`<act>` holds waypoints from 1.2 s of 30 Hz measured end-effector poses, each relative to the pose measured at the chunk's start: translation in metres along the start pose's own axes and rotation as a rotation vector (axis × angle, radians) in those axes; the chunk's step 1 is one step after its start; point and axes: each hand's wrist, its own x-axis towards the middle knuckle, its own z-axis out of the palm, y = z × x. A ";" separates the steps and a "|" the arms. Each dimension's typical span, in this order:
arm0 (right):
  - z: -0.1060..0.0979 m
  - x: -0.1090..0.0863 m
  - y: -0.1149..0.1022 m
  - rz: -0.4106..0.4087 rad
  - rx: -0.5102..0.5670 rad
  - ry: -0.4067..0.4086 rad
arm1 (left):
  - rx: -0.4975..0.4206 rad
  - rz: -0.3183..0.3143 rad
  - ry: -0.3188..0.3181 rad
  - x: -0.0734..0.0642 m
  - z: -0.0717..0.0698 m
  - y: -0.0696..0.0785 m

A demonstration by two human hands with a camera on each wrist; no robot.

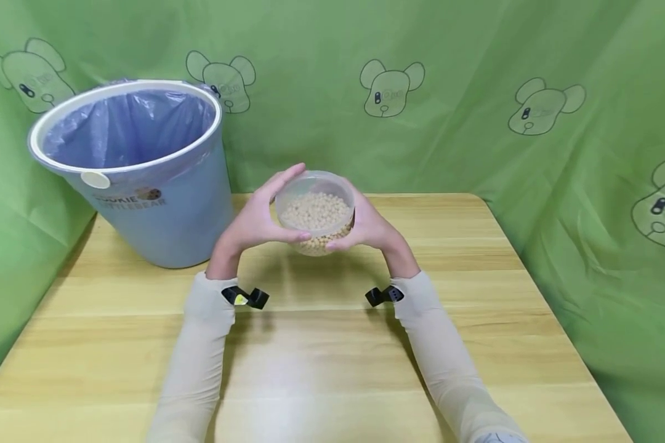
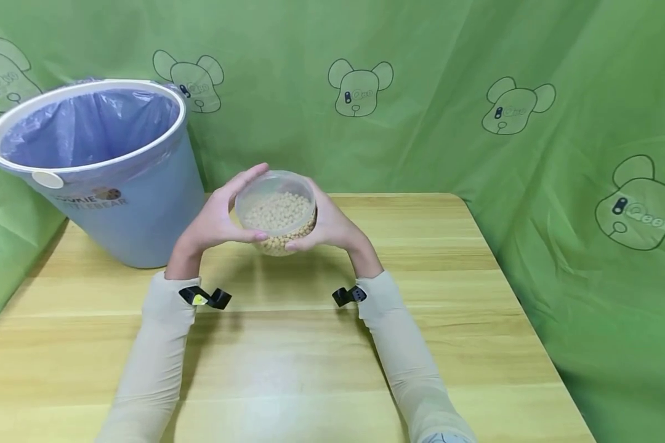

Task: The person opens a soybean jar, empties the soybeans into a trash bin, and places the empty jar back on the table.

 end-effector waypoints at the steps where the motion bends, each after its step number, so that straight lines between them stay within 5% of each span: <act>1: 0.000 0.000 -0.001 0.001 -0.001 0.008 | 0.009 -0.005 0.015 0.001 0.001 0.001; 8: 0.009 0.004 0.000 0.029 -0.100 0.198 | 0.122 -0.150 0.271 0.007 0.015 -0.014; 15: 0.011 0.005 0.008 0.061 -0.136 0.289 | 0.109 -0.176 0.481 0.006 0.013 -0.021; 30: -0.010 0.000 0.006 0.045 -0.145 0.399 | 0.035 -0.259 0.505 0.000 -0.004 -0.051; 36: -0.020 -0.001 0.009 0.046 -0.133 0.435 | 0.115 -0.388 0.469 -0.011 -0.010 -0.078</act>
